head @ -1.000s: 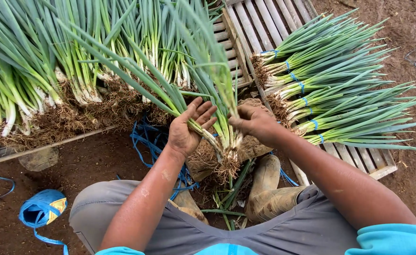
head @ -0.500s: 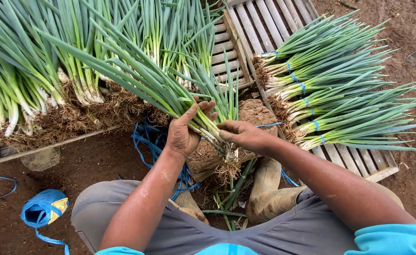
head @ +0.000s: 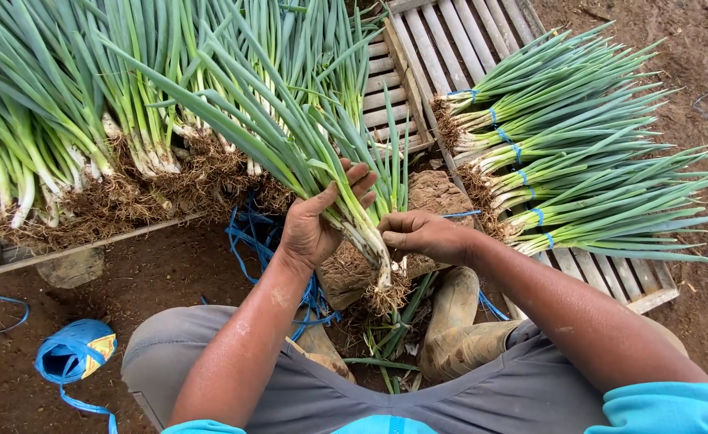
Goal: The person sits on the ground and bundles green onions using blue plastic ties. They gather onions from a wooden crate, align the roots, wrap the tie around the bundle, and secure it before placing the finished bundle on a wooden pallet.
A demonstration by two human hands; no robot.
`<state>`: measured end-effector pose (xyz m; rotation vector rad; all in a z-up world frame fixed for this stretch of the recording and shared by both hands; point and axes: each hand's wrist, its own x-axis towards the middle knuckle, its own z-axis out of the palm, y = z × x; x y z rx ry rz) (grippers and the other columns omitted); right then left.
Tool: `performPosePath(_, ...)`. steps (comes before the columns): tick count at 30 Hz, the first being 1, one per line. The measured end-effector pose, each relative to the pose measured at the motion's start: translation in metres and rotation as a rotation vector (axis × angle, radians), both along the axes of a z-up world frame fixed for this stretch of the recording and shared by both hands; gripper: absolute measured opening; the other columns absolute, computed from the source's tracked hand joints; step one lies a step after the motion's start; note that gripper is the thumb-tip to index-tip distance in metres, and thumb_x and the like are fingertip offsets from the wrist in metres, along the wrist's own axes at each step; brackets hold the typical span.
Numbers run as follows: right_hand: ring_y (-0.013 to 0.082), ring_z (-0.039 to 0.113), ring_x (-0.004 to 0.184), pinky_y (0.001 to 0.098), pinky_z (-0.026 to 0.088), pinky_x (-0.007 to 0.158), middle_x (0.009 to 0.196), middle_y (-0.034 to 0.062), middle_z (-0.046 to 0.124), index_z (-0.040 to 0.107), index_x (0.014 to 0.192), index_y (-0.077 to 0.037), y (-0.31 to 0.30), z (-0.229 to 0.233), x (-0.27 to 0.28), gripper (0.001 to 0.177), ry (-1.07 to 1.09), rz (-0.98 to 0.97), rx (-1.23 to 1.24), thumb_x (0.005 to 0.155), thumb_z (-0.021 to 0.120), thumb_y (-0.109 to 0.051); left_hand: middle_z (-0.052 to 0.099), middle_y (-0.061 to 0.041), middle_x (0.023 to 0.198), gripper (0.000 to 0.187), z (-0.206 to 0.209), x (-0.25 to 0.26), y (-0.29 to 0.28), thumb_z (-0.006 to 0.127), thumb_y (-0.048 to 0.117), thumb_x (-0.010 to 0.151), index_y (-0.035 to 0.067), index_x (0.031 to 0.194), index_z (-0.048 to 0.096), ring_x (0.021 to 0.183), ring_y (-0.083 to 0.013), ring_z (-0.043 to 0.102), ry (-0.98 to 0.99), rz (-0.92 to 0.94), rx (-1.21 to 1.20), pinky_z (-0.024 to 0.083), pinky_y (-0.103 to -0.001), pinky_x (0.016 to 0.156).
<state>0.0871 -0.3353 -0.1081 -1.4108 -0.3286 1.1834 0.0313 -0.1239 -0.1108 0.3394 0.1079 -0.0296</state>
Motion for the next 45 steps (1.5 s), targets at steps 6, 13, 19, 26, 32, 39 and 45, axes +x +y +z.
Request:
performPosePath(6,0.0225,0.065,0.074,0.0337,0.054,0.065,0.085,0.0124,0.065,0.068,0.109,-0.006,0.012,0.043,0.005,0.014,-0.486,-0.064,-0.340,0.100,0.064,-0.016,0.069,-0.027,0.125,0.035,0.003,0.002,0.001,0.060,0.001,0.099,-0.004,0.133,0.060,0.124,-0.0456,0.063,0.057,0.032,0.113,0.053,-0.063,0.104)
performPosePath(13,0.0192,0.066,0.088,0.0317,0.056,0.078,0.097,0.0107,0.068,0.064,0.118,-0.003,0.030,0.056,-0.004,0.034,-0.658,-0.232,-0.166,0.090,0.079,-0.017,0.075,-0.016,0.114,0.036,-0.062,0.006,-0.016,0.073,0.014,0.095,0.006,0.129,0.064,0.103,-0.0322,0.072,0.245,0.025,0.556,0.058,-0.050,0.096)
performPosePath(19,0.0176,0.066,0.069,0.0281,0.055,0.061,0.082,0.0111,0.070,0.068,0.107,-0.005,0.026,0.042,-0.001,0.016,-0.587,-0.283,-0.228,0.101,0.065,-0.019,0.074,-0.013,0.110,0.039,-0.039,-0.014,-0.045,0.074,0.033,0.096,0.008,0.125,0.069,0.101,-0.0245,0.069,0.328,0.017,0.679,0.054,-0.045,0.098)
performPosePath(26,0.0142,0.063,0.064,0.0247,0.058,0.055,0.080,0.0092,0.060,0.059,0.107,-0.001,0.023,0.015,-0.007,0.015,-0.130,-0.544,0.046,0.105,0.057,-0.016,0.061,-0.006,0.075,0.026,-0.003,-0.009,-0.044,0.075,0.028,0.096,0.011,0.106,0.059,0.063,-0.0151,0.058,0.196,-0.057,0.730,0.052,-0.027,0.057)
performPosePath(32,0.0152,0.054,0.058,0.0272,0.056,0.048,0.085,0.0097,0.054,0.051,0.110,-0.008,0.020,0.023,0.012,0.016,0.013,-0.733,0.099,0.108,0.045,-0.022,0.058,-0.006,0.068,0.029,-0.004,-0.011,-0.035,0.078,0.029,0.093,0.011,0.103,0.057,0.055,-0.0149,0.054,0.145,-0.182,0.781,0.048,-0.026,0.049)
performPosePath(39,0.0173,0.056,0.056,0.0340,0.058,0.051,0.079,0.0060,0.053,0.043,0.110,-0.020,-0.038,0.080,0.059,0.012,-0.079,-0.834,0.290,0.108,0.049,-0.029,0.063,-0.007,0.070,0.038,-0.001,-0.013,-0.020,0.086,0.025,0.085,0.007,0.103,0.057,0.056,-0.0144,0.063,0.163,-0.169,0.699,0.054,-0.026,0.049)
performPosePath(45,0.0351,0.073,0.114,0.0510,0.051,0.110,0.128,0.0216,0.072,0.058,0.142,-0.008,-0.107,0.073,0.027,0.045,-0.535,0.270,-0.825,0.100,0.061,-0.022,0.066,-0.012,0.092,0.054,0.007,-0.009,0.005,0.077,0.023,0.091,0.002,0.134,0.053,0.065,-0.0154,0.068,0.064,-0.132,0.385,0.063,-0.031,0.059)
